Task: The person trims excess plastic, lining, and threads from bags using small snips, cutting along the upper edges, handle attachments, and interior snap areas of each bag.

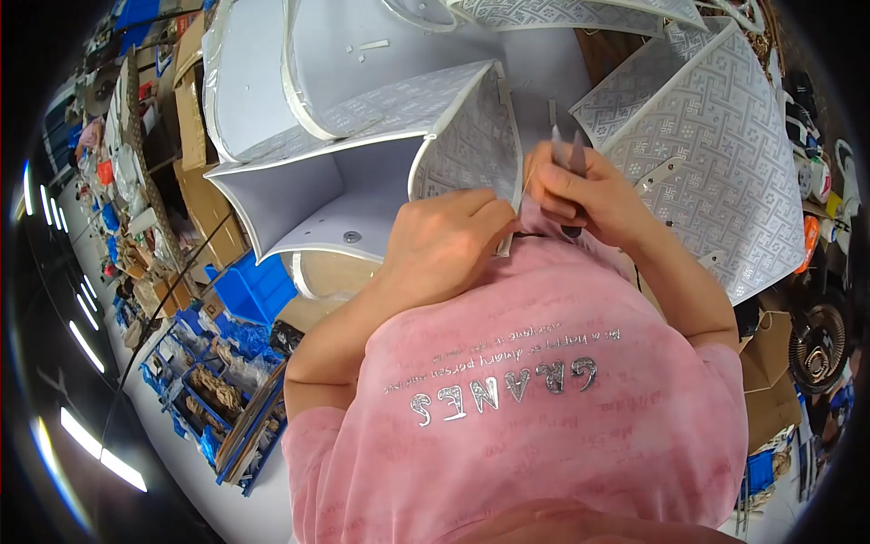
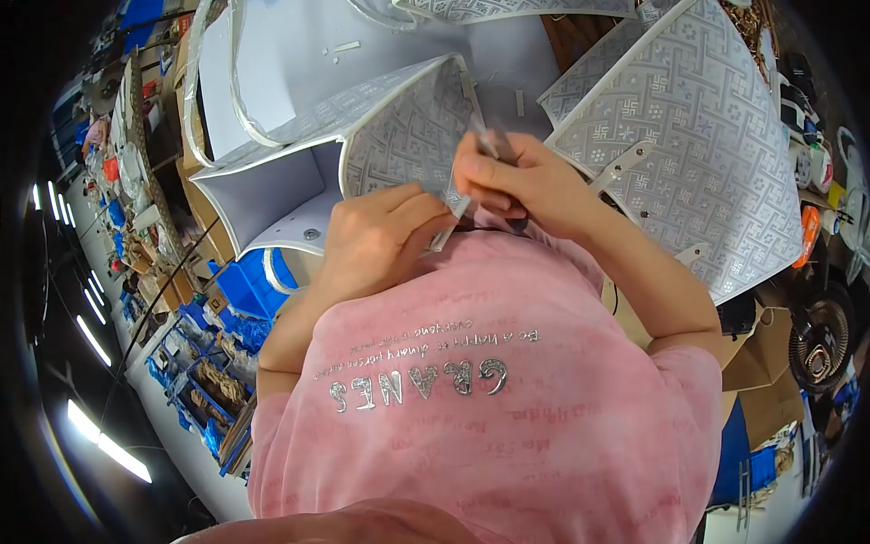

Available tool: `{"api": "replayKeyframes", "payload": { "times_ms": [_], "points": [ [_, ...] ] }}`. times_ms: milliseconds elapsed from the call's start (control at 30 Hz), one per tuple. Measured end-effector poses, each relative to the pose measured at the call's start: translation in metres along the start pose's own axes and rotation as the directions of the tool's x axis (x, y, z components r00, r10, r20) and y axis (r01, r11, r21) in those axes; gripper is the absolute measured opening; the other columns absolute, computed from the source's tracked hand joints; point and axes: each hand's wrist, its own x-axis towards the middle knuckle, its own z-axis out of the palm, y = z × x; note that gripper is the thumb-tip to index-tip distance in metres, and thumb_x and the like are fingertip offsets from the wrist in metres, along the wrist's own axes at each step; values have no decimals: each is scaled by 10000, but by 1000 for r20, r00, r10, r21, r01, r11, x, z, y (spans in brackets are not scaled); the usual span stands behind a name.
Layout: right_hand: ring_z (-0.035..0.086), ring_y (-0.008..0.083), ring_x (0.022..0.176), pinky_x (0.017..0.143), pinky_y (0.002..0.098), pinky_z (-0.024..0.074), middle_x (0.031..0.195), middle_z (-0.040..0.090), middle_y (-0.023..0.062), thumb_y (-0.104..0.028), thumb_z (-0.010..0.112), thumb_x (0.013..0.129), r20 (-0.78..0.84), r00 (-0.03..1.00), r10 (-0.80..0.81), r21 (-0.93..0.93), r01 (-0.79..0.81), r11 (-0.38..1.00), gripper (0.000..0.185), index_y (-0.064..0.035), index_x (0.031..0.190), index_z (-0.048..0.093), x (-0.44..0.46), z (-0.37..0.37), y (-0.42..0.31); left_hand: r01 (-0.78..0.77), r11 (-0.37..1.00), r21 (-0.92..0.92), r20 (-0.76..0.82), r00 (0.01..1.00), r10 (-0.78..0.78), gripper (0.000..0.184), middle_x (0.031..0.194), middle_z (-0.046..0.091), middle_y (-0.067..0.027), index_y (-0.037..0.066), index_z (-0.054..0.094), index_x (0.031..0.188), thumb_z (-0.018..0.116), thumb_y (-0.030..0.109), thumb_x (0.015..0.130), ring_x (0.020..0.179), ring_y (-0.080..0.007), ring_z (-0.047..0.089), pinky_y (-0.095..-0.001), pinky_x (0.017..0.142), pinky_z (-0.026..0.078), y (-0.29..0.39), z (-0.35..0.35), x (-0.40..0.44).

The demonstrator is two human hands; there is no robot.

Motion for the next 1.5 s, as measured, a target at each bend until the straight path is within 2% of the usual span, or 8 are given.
{"api": "replayKeyframes", "payload": {
  "times_ms": [100,200,333,633,733,967,1200,1500],
  "points": [
    [410,65,588,548,217,342,790,481,0,-362,470,999,-169,984,48,-61,-60,996,331,-48,907,523,-4,4,-9,48,998,33,-66,997,-46,193,701,510,-71,61,525,746,706,108,795,559,-237,571,-359,451,432,-1,1,-4],
    [509,128,687,633,276,402,865,539,41,-377,430,1008,-93,985,146,-422,-172,890,356,-27,1011,501,-8,-1,-1,74,996,47,-117,991,-68,205,705,493,-74,54,511,734,697,102,805,547,-236,561,-358,441,429,1,2,-7],
    [568,194,815,736,336,430,908,595,87,-355,438,1002,83,981,178,-566,-100,818,337,-25,1056,484,-9,5,-5,53,998,25,-156,987,-49,212,708,474,-73,48,503,728,690,102,814,534,-231,551,-355,435,427,2,6,-11],
    [601,257,830,743,345,450,861,645,125,-328,537,943,123,915,385,-745,-172,645,292,-41,989,504,6,21,-36,17,999,45,-127,992,-11,185,741,478,-76,50,509,780,668,123,839,523,-214,549,-346,439,437,4,8,-21],
    [593,255,725,646,377,435,790,637,118,-334,590,903,124,969,212,-736,-53,675,324,-12,910,562,3,19,-24,16,998,57,-115,993,-9,172,743,478,-76,52,513,795,661,127,844,524,-213,554,-347,443,442,6,7,-20],
    [607,246,725,646,343,450,828,653,127,-252,625,894,66,977,201,-715,-94,693,255,-14,925,537,0,13,-20,36,998,45,-110,993,-31,120,790,495,-91,47,532,827,645,81,808,574,-228,594,-350,471,471,8,8,-21],
    [612,222,739,667,335,462,823,647,125,-221,609,920,-142,979,146,-779,-201,595,233,-7,950,521,-13,-12,9,252,963,98,231,935,-268,419,988,566,-141,31,577,1088,668,-27,683,851,-375,633,-440,721,518,16,1,-8],
    [603,209,745,685,345,466,805,637,116,-215,588,934,-159,983,89,-743,-178,646,220,-2,960,536,-20,-23,18,78,996,43,572,815,-89,320,985,599,-181,11,655,1003,651,-12,684,910,-378,628,-437,827,503,-10,23,7]
  ]
}}
